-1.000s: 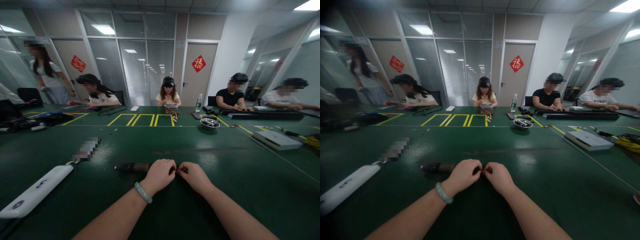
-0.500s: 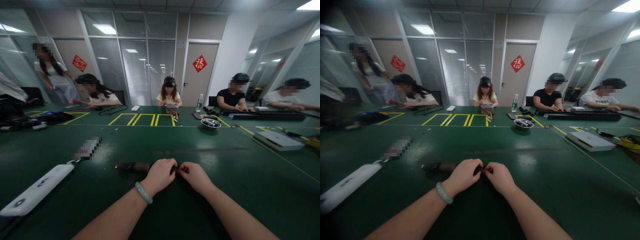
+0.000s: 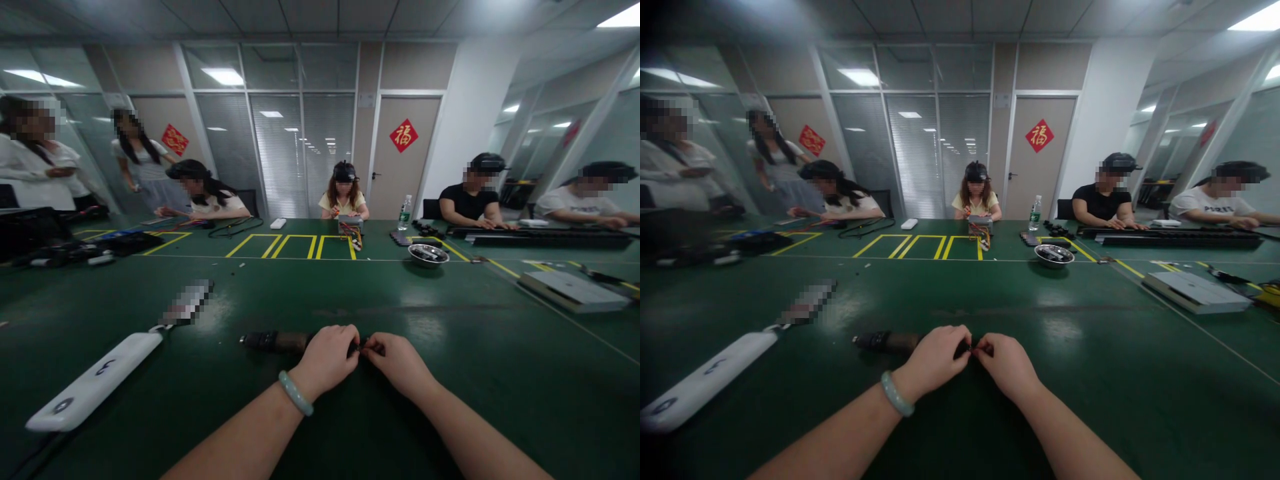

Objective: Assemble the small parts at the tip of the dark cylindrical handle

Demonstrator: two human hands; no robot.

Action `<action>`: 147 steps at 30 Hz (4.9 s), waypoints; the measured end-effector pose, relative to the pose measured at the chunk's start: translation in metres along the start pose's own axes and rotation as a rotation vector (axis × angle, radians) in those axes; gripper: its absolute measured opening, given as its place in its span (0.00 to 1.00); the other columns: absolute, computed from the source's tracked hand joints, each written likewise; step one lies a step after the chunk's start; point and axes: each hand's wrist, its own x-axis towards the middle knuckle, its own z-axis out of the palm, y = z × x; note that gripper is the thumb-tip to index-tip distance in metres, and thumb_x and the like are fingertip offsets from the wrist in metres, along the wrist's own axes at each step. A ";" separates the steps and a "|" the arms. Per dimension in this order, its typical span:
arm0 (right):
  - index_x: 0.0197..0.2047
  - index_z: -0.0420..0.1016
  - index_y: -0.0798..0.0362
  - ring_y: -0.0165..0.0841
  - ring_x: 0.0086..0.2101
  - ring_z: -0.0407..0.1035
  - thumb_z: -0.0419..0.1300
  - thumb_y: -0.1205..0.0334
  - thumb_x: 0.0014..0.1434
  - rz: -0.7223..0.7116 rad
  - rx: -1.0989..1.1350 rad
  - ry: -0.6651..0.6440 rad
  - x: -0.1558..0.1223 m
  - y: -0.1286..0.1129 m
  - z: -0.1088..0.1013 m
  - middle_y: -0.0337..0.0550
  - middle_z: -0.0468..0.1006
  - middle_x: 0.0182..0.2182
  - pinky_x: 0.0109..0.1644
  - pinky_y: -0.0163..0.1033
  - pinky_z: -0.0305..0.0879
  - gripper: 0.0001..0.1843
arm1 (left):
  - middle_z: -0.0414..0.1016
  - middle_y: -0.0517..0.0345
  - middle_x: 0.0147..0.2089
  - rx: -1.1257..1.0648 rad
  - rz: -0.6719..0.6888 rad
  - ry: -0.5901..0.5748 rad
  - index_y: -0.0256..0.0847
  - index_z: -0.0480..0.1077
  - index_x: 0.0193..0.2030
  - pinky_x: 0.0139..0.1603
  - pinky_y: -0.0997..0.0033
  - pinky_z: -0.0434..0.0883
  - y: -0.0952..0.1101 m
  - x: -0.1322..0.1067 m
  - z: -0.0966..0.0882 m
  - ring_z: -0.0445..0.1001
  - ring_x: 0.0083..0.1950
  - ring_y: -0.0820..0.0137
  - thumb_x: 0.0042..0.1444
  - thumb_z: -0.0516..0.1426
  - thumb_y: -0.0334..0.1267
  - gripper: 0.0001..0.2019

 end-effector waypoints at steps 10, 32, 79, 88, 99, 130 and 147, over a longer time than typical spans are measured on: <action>0.35 0.77 0.50 0.32 0.32 0.71 0.56 0.59 0.57 0.025 -0.022 -0.014 -0.001 -0.005 -0.003 0.41 0.80 0.32 0.33 0.33 0.60 0.09 | 0.71 0.58 0.39 0.001 -0.003 0.005 0.43 0.65 0.42 0.43 0.67 0.65 -0.001 0.000 0.001 0.70 0.42 0.66 0.56 0.55 0.36 0.07; 0.34 0.77 0.50 0.31 0.30 0.71 0.57 0.58 0.57 0.014 0.008 -0.006 0.000 -0.002 -0.001 0.39 0.79 0.31 0.33 0.33 0.59 0.09 | 0.71 0.58 0.40 0.027 0.002 -0.021 0.43 0.66 0.43 0.45 0.66 0.65 0.002 -0.001 -0.003 0.70 0.44 0.65 0.56 0.56 0.37 0.08; 0.34 0.77 0.49 0.31 0.30 0.71 0.56 0.57 0.57 0.011 0.002 -0.010 0.000 0.001 0.000 0.38 0.79 0.30 0.32 0.33 0.58 0.09 | 0.72 0.59 0.40 -0.010 0.047 0.009 0.42 0.66 0.40 0.47 0.66 0.65 -0.002 0.000 0.002 0.70 0.44 0.66 0.56 0.56 0.34 0.05; 0.35 0.77 0.49 0.32 0.32 0.71 0.56 0.58 0.57 0.013 -0.006 -0.007 0.000 0.000 0.000 0.39 0.80 0.32 0.33 0.33 0.59 0.09 | 0.71 0.60 0.39 -0.001 0.040 0.013 0.43 0.65 0.40 0.44 0.66 0.64 -0.002 0.000 0.002 0.69 0.42 0.66 0.55 0.56 0.34 0.05; 0.34 0.77 0.49 0.31 0.32 0.71 0.56 0.57 0.57 0.014 0.015 -0.021 0.000 0.001 -0.001 0.39 0.79 0.32 0.33 0.33 0.60 0.09 | 0.72 0.58 0.40 0.030 0.026 0.000 0.42 0.66 0.42 0.45 0.66 0.65 -0.001 0.000 0.002 0.70 0.43 0.66 0.56 0.56 0.36 0.07; 0.34 0.77 0.50 0.31 0.31 0.71 0.56 0.57 0.57 0.018 -0.009 -0.029 -0.001 -0.007 -0.005 0.39 0.79 0.31 0.33 0.33 0.59 0.09 | 0.71 0.58 0.42 0.002 0.020 0.003 0.42 0.65 0.43 0.47 0.65 0.66 -0.001 -0.001 -0.001 0.71 0.45 0.65 0.56 0.56 0.35 0.08; 0.34 0.77 0.50 0.32 0.31 0.71 0.56 0.57 0.57 0.000 0.002 -0.015 0.000 -0.005 -0.003 0.40 0.79 0.31 0.33 0.33 0.60 0.09 | 0.72 0.59 0.43 -0.016 0.089 0.024 0.42 0.67 0.38 0.50 0.65 0.65 -0.001 0.000 0.000 0.70 0.45 0.67 0.57 0.55 0.32 0.03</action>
